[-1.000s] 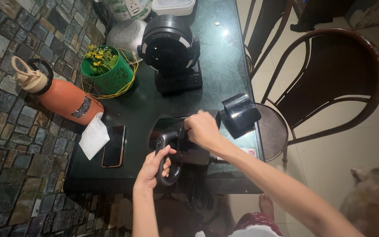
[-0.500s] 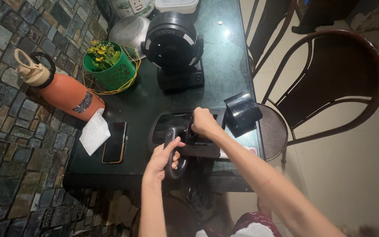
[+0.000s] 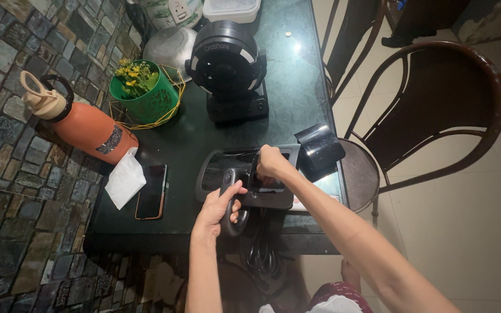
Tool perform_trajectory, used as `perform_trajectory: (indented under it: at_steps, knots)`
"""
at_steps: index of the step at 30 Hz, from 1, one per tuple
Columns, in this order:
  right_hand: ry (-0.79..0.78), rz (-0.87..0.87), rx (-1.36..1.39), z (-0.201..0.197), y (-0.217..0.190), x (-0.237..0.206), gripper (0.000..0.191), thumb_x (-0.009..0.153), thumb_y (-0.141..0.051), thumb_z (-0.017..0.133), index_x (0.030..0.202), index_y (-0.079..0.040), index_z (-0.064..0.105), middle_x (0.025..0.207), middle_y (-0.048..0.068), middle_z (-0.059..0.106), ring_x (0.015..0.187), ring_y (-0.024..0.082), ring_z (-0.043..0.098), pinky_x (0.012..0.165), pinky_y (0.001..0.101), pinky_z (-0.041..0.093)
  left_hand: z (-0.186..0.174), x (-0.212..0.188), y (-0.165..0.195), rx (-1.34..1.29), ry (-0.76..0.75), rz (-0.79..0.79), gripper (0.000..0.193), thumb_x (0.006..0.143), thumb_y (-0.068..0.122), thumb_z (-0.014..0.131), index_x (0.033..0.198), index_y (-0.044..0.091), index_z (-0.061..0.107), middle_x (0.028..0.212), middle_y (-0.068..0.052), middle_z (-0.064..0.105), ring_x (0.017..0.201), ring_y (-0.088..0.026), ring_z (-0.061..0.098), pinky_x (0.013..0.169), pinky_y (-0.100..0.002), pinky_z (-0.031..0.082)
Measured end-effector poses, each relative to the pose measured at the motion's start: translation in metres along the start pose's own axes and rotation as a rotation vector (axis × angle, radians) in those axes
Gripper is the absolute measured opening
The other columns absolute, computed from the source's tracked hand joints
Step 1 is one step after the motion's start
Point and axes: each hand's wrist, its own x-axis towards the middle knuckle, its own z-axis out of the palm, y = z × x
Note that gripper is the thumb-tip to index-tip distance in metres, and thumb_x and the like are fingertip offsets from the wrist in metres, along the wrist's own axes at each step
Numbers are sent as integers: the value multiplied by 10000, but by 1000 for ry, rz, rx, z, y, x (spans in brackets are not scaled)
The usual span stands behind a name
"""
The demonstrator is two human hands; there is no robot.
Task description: The person works on a handheld vacuum cleaner on a table. They detach the dust cup, remove the filter, wipe the filter and parts with a paper towel, reassemble the dust cup onto the vacuum body, and carry the parts away from the table.
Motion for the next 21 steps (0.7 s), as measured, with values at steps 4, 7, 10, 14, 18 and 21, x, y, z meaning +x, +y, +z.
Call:
perform_trajectory:
  at_steps: [4, 7, 10, 14, 18, 21]
  knots:
    - [-36, 20, -7, 2, -1, 3, 91, 727, 155, 743, 779, 117, 678, 695, 253, 724, 611, 334, 761, 536, 428, 649, 0, 0, 3, 9, 6, 1, 374, 860, 367, 776, 952, 8, 724, 558, -28, 536, 412, -89, 455, 398, -243, 369]
    - [-62, 37, -2, 3, 0, 3, 19, 765, 129, 698, 777, 115, 702, 700, 242, 736, 613, 330, 769, 548, 414, 658, 0, 0, 4, 14, 15, -2, 369, 852, 362, 780, 952, 11, 727, 552, -29, 534, 407, -92, 454, 396, -243, 369]
    - [-6, -58, -35, 3, 4, 4, 46, 789, 105, 684, 796, 89, 727, 704, 207, 749, 622, 298, 773, 561, 383, 648, 2, 0, 4, -5, -1, -4, 366, 852, 356, 785, 947, 9, 721, 553, -27, 535, 407, -91, 452, 396, -247, 365]
    - [26, -76, -88, 3, 6, 3, 58, 732, 120, 749, 777, 85, 737, 691, 198, 741, 596, 283, 764, 543, 376, 636, 3, 0, 4, 12, 33, -3, 361, 859, 351, 788, 948, 7, 725, 553, -30, 536, 410, -90, 453, 406, -244, 366]
    - [60, -152, -89, 2, 5, 1, 83, 706, 114, 774, 760, 96, 714, 679, 213, 731, 576, 283, 755, 538, 380, 620, 2, 1, 5, -11, -5, 2, 362, 862, 354, 780, 943, 6, 718, 548, -25, 529, 406, -90, 450, 403, -248, 365]
    - [53, -138, -92, 3, 6, 3, 100, 705, 82, 784, 765, 85, 704, 683, 218, 731, 590, 287, 759, 537, 391, 625, 2, 2, 6, -16, -9, 4, 360, 864, 348, 782, 944, 3, 715, 546, -29, 527, 405, -93, 450, 405, -249, 368]
